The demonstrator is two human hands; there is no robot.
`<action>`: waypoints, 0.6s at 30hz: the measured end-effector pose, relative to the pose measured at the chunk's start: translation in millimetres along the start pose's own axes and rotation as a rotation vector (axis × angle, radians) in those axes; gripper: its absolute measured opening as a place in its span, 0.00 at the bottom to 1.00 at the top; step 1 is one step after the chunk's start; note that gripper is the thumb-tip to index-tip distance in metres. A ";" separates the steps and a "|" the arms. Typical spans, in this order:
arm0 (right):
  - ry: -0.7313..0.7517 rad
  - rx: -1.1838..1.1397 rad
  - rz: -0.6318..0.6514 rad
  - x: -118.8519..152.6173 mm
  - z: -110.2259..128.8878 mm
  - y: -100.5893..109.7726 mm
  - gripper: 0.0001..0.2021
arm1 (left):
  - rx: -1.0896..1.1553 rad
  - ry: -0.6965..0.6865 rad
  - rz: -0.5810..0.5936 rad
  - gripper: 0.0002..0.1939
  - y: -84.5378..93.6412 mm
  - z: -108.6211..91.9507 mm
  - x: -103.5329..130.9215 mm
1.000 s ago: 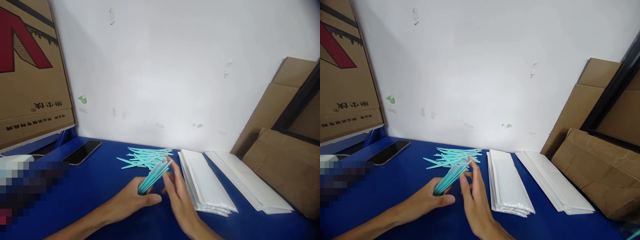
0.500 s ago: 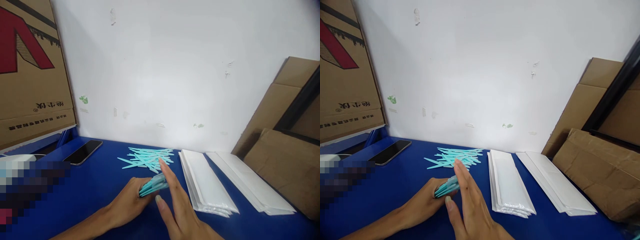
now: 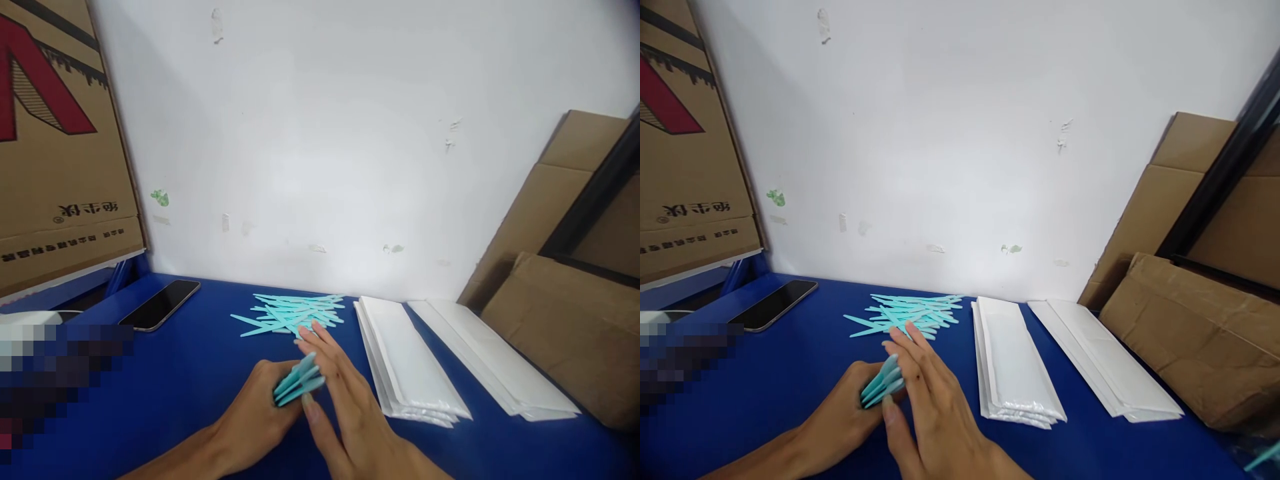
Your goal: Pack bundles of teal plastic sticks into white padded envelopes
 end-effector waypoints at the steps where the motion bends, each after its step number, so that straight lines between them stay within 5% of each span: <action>1: 0.021 0.016 0.012 -0.9 0.8 0.2 0.32 | -0.014 -0.007 -0.012 0.09 0.6 0.9 0.1; 5: 0.127 0.112 -0.052 -1.9 5.2 15.6 0.37 | -0.012 -0.024 -0.141 0.12 5.3 6.7 1.6; 8: 0.145 0.179 -0.323 -0.4 -9.4 55.1 0.33 | 0.146 0.046 -0.295 0.18 11.6 16.1 2.8; 11: 0.009 0.346 -0.617 5.7 -54.4 107.6 0.22 | 0.287 0.058 -0.266 0.24 12.4 19.3 -2.7; 13: -0.237 0.494 -0.651 11.1 -102.2 137.6 0.15 | 0.330 0.087 -0.264 0.25 15.5 22.3 -5.5; 15: -0.656 0.623 -0.505 24.0 -162.1 157.5 0.17 | 0.342 0.124 -0.290 0.26 19.2 26.8 -6.1; 18: -0.935 0.613 -0.390 58.2 -228.1 168.9 0.23 | 0.327 0.111 -0.341 0.27 22.2 32.0 -5.8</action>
Point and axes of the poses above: each hand's wrist, its own x-axis away from the middle knuckle, its own y-axis out of the back of the hand, z = x × y, the point moved 6 cm from there along -x, towards the middle knuckle, and after that the axes turned 10 degrees about z, right-handed, at the moved point
